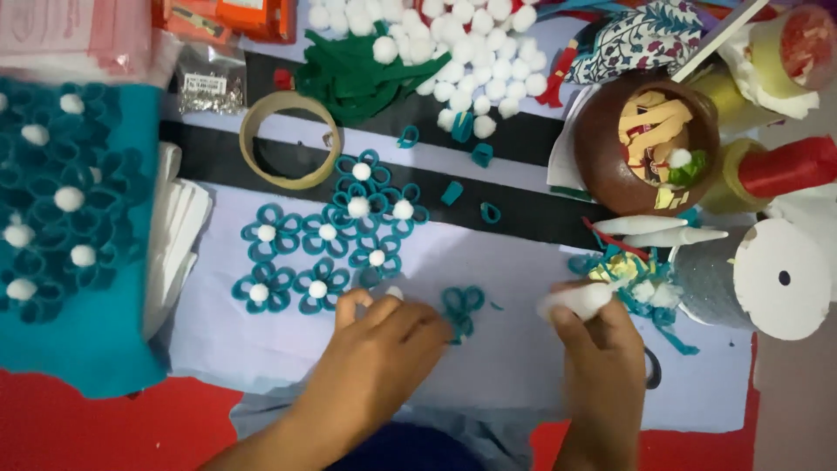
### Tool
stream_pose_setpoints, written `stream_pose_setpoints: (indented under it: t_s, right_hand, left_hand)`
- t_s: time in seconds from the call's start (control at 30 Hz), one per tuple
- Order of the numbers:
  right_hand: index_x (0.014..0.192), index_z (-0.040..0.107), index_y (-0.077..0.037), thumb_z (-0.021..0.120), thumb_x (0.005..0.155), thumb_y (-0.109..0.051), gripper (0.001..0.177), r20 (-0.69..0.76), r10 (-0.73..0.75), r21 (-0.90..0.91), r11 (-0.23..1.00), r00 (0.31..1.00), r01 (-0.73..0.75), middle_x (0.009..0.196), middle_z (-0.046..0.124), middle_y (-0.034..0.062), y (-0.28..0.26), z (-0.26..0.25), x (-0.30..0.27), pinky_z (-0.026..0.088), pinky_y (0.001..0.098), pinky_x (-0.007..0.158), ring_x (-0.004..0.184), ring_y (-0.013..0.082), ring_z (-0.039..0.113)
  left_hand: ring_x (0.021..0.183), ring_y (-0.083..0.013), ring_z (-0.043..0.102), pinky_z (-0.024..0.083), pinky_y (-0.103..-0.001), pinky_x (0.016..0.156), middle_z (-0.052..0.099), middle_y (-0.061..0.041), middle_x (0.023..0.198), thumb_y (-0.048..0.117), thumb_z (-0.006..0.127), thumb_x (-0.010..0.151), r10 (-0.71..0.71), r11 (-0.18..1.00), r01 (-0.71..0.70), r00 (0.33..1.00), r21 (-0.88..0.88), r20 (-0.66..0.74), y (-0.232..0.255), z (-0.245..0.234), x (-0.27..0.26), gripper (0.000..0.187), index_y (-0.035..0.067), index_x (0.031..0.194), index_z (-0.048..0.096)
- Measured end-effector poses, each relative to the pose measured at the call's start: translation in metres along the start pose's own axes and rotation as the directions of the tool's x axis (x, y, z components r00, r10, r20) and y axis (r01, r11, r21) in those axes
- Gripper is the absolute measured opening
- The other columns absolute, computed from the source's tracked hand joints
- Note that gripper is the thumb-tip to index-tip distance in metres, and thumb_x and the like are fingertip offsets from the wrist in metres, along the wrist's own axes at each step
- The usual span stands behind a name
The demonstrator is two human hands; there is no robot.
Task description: Assembling decorative flowers by gluing white pom-poms onto blue foam rings.
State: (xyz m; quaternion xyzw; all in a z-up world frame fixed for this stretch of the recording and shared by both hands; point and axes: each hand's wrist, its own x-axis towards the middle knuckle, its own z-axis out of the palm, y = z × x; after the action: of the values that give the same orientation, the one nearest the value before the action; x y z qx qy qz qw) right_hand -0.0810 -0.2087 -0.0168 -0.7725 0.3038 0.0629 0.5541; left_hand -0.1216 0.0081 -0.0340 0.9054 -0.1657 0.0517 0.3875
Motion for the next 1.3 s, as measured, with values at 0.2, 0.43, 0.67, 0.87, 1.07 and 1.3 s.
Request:
stream_pose_setpoints:
  t_s: [0.2,0.43,0.67,0.87,1.07,1.3]
  right_hand:
    - [0.11,0.067,0.001,0.07,0.088,-0.001,0.022,0.09,-0.412,-0.189,0.887,0.907,0.421,0.113,0.066,0.0102,0.008,0.012,0.016,0.048,0.0279,0.08,0.092,0.017,0.06]
    - [0.112,0.068,0.001,0.076,0.086,0.001,0.027,0.161,-0.608,-0.398,0.681,0.777,0.615,0.102,0.061,0.0111,0.023,0.009,0.02,0.048,0.0281,0.068,0.077,0.0185,0.058]
    - [0.111,0.056,-0.001,0.067,0.086,0.004,0.028,-0.002,-0.659,-0.389,0.693,0.752,0.607,0.112,0.055,0.0162,0.054,-0.021,-0.037,0.046,0.034,0.08,0.093,0.0231,0.053]
    - [0.107,0.063,-0.004,0.069,0.079,0.0,0.029,0.14,-0.671,-0.076,0.725,0.728,0.684,0.119,0.065,0.0169,0.081,-0.012,-0.053,0.056,0.0355,0.095,0.107,0.025,0.064]
    - [0.094,0.061,-0.003,0.07,0.078,0.0,0.018,0.08,-0.666,-0.196,0.719,0.742,0.667,0.104,0.068,0.0167,0.069,-0.005,-0.057,0.055,0.0343,0.085,0.092,0.0236,0.065]
    - [0.099,0.076,-0.005,0.079,0.08,-0.005,0.018,0.258,-0.619,-0.556,0.533,0.742,0.638,0.1,0.07,0.008,0.069,0.005,-0.028,0.049,0.0321,0.077,0.092,0.0224,0.061]
  left_hand:
    - [0.103,-0.0202,0.057,0.031,-0.047,0.093,0.067,-0.001,0.114,0.013,0.061,0.088,0.084,0.996,-0.087,0.989,0.021,0.12,-0.006,0.005,0.001,0.022,0.014,0.109,0.067]
    - [0.099,-0.0208,0.061,0.035,-0.046,0.095,0.07,-0.001,0.115,0.012,0.065,0.087,0.128,0.99,-0.122,0.988,-0.071,0.09,-0.002,0.007,0.008,0.021,0.012,0.108,0.066]
    - [0.096,-0.0125,0.054,0.028,-0.038,0.093,0.069,0.006,0.111,0.021,0.073,0.089,-0.061,0.94,0.056,0.998,-0.338,-0.007,0.01,0.013,0.007,0.006,0.019,0.094,0.076]
    - [0.102,-0.014,0.052,0.025,-0.038,0.096,0.067,0.004,0.111,0.023,0.074,0.087,-0.169,0.807,0.207,0.978,-0.554,0.12,0.018,0.019,0.002,0.008,0.017,0.092,0.076]
    - [0.102,-0.0158,0.051,0.029,-0.037,0.092,0.066,0.002,0.113,0.023,0.069,0.092,-0.191,0.823,0.246,0.969,-0.511,0.158,0.017,0.021,-0.006,0.013,0.016,0.099,0.078]
    - [0.099,-0.0187,0.048,0.026,-0.043,0.088,0.062,0.002,0.129,0.026,0.079,0.085,-0.174,0.985,0.174,0.97,-0.014,-0.169,-0.001,0.032,-0.015,0.034,0.02,0.117,0.072]
